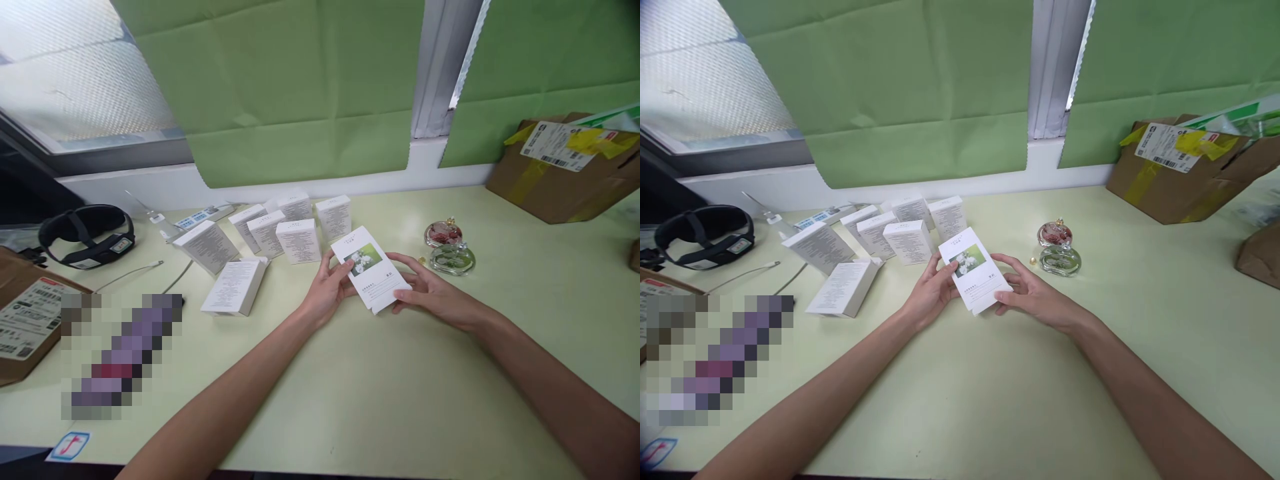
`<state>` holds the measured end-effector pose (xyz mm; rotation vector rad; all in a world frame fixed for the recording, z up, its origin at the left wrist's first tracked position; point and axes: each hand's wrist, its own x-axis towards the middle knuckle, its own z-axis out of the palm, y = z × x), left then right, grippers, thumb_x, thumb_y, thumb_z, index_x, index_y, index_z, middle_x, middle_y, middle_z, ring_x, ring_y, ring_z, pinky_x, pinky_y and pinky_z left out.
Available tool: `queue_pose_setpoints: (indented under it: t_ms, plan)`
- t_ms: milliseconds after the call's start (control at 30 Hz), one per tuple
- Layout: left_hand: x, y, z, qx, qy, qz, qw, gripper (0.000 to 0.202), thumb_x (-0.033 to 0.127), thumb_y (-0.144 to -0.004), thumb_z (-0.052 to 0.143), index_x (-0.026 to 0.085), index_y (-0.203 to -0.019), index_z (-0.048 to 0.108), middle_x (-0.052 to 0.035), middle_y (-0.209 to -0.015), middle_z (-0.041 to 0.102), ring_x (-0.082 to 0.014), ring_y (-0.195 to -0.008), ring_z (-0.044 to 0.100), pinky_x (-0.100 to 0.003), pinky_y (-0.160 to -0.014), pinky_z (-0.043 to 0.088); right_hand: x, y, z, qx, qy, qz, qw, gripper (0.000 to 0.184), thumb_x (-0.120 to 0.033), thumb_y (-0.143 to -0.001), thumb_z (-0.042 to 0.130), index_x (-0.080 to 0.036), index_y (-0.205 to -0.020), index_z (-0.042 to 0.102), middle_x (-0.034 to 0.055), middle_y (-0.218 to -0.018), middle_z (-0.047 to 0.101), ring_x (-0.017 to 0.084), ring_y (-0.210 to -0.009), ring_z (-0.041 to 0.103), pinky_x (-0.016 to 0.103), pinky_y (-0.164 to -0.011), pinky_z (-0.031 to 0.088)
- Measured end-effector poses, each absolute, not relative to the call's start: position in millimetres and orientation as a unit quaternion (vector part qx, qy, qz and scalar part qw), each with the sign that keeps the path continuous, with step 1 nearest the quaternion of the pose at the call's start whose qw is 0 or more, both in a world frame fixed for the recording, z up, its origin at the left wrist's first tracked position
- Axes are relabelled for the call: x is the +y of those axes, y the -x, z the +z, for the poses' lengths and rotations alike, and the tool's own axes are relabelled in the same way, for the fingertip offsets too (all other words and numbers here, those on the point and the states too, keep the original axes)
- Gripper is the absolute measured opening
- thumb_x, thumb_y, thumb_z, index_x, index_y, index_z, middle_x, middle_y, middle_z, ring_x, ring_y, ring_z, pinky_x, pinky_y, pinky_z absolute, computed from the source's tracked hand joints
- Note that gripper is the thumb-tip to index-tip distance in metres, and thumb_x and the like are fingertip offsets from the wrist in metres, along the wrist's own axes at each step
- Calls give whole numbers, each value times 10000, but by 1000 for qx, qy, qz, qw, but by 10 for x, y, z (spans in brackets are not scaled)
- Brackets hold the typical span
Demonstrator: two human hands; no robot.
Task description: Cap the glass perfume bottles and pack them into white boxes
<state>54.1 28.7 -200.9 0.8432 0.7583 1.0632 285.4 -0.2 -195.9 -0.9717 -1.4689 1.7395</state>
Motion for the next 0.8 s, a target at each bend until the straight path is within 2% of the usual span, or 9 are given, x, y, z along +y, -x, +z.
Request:
queue_pose_setpoints:
  t_ms: [233, 367, 433, 533, 600, 633, 700, 800]
  plan:
    - [304, -527, -2001, 353, -369, 475, 717, 513, 319, -827, 759, 270, -1245, 465, -32, -1070, 710, -190, -925, 705, -472, -904, 570, -43, -2822, -1930, -583, 337, 663, 326, 775, -318, -904, 668, -416, -1527, 217, 75, -1431, 530, 215, -1109, 632, 466, -963, 534]
    - [303, -521, -2020, 356, -387, 471, 708, 604, 363, -832, 752, 292, -1340, 434, -51, -1121, 702, -200, -949, 699, -447, -885, 575, -65, -2806, -1958, -596, 342, 652, 320, 760, -339, -907, 656, -401, -1530, 225, 69, -1373, 559, 204, -1083, 627, 460, -953, 538]
    - [288, -526, -2022, 364, -399, 471, 697, 723, 395, -846, 732, 348, -1449, 336, -49, -1147, 698, -203, -951, 697, -435, -860, 583, -66, -2800, -1979, -604, 350, 642, 317, 735, -351, -906, 655, -394, -1522, 256, 65, -1339, 575, 199, -1041, 632, 455, -931, 546]
    - [247, -540, -2009, 377, -428, 470, 674, 889, 437, -872, 693, 462, -1536, 101, -42, -1192, 684, -217, -971, 699, -421, -823, 593, -58, -2788, -2004, -615, 362, 620, 325, 646, -366, -915, 646, -385, -1484, 341, 56, -1285, 595, 183, -971, 632, 424, -885, 559]
    - [213, -548, -1996, 374, -458, 465, 658, 902, 446, -886, 673, 491, -1538, 52, -58, -1285, 639, -238, -1020, 691, -411, -810, 597, -48, -2780, -2009, -619, 371, 605, 337, 606, -379, -913, 648, -380, -1458, 382, 59, -1302, 580, 187, -979, 628, 404, -857, 567]
    - [196, -550, -1991, 369, -477, 462, 650, 879, 442, -886, 672, 490, -1539, 85, -66, -1347, 600, -249, -1050, 682, -408, -814, 597, -43, -2778, -2007, -620, 376, 598, 342, 599, -386, -910, 650, -379, -1451, 391, 62, -1323, 565, 192, -987, 630, 402, -852, 570]
    - [168, -551, -1990, 356, -527, 442, 633, 775, 420, -877, 687, 451, -1521, 257, -75, -1445, 518, -270, -1118, 651, -408, -856, 583, -34, -2782, -1994, -619, 388, 587, 350, 597, -404, -909, 647, -382, -1448, 390, 66, -1354, 541, 198, -983, 642, 415, -863, 570]
    - [142, -544, -2010, 343, -604, 388, 606, 625, 374, -850, 724, 347, -1429, 489, -106, -1451, 496, -298, -1199, 597, -440, -966, 530, -27, -2798, -1964, -619, 405, 574, 350, 589, -429, -916, 629, -388, -1449, 382, 63, -1336, 542, 183, -914, 667, 448, -911, 552]
